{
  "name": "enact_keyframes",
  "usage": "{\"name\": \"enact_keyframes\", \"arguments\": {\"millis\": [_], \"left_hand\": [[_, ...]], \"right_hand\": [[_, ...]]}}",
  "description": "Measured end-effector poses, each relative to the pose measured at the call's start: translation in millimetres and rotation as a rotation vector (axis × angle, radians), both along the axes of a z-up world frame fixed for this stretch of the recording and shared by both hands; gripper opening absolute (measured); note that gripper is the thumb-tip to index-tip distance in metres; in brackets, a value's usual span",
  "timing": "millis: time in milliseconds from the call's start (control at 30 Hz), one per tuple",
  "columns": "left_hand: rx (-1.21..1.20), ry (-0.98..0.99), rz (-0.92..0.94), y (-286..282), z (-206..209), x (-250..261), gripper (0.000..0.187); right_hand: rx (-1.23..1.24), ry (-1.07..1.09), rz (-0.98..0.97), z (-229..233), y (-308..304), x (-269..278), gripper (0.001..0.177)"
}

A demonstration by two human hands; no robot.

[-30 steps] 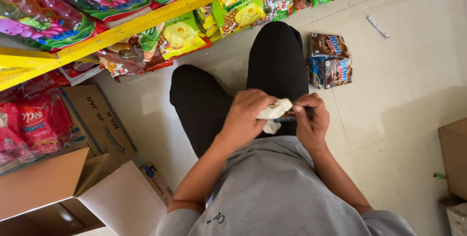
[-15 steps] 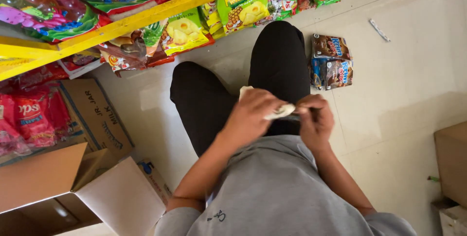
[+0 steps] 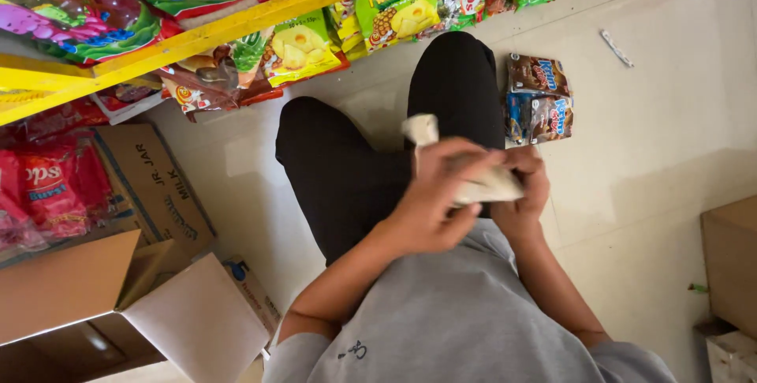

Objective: Cleaning individual snack bags with a cloth and organizing them on the shelf

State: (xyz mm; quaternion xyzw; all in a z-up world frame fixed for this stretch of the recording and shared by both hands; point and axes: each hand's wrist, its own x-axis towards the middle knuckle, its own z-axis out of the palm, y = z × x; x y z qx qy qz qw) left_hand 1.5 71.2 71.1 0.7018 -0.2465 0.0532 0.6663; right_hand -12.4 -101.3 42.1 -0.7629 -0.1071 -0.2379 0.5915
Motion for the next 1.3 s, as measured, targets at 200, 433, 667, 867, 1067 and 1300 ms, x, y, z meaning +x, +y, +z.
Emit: {"name": "enact_keyframes", "arguments": {"millis": [200,433,667,867,1067,1300], "left_hand": [[0.277,-0.173,0.007,9.2,-17.6,9.0,0.062],[0.147,0.096,-0.023,29.1,-22.9,10.9,0.058],[-0.176,0.34,0.109,19.1,-25.6,8.5,0.053],[-0.087,-0.031,0.076,6.9,-8.7,10.8,0.062],[0.503,-0.212,0.03,25.8,-35.2,16.5,0.063],[0.142,-0.051,0.029,43.0,-44.5,15.1,0.017]], "right_hand": [[-0.062,-0.088,0.037,-16.4,-6.2,-5.2,0.012],[-0.036,-0.086,0.077,-7.8,-2.9,-8.6,0.012],[-0.087,0.168,0.099,5.7,-2.6,-2.7,0.015],[-0.022,0.202,0.126,-9.4,-5.1,-7.4,0.013],[-0.015,0.258,0.129,2.4,-6.4,-5.3,0.01],[0.003,0.273,0.182,11.5,7.4,6.9,0.012]]}}
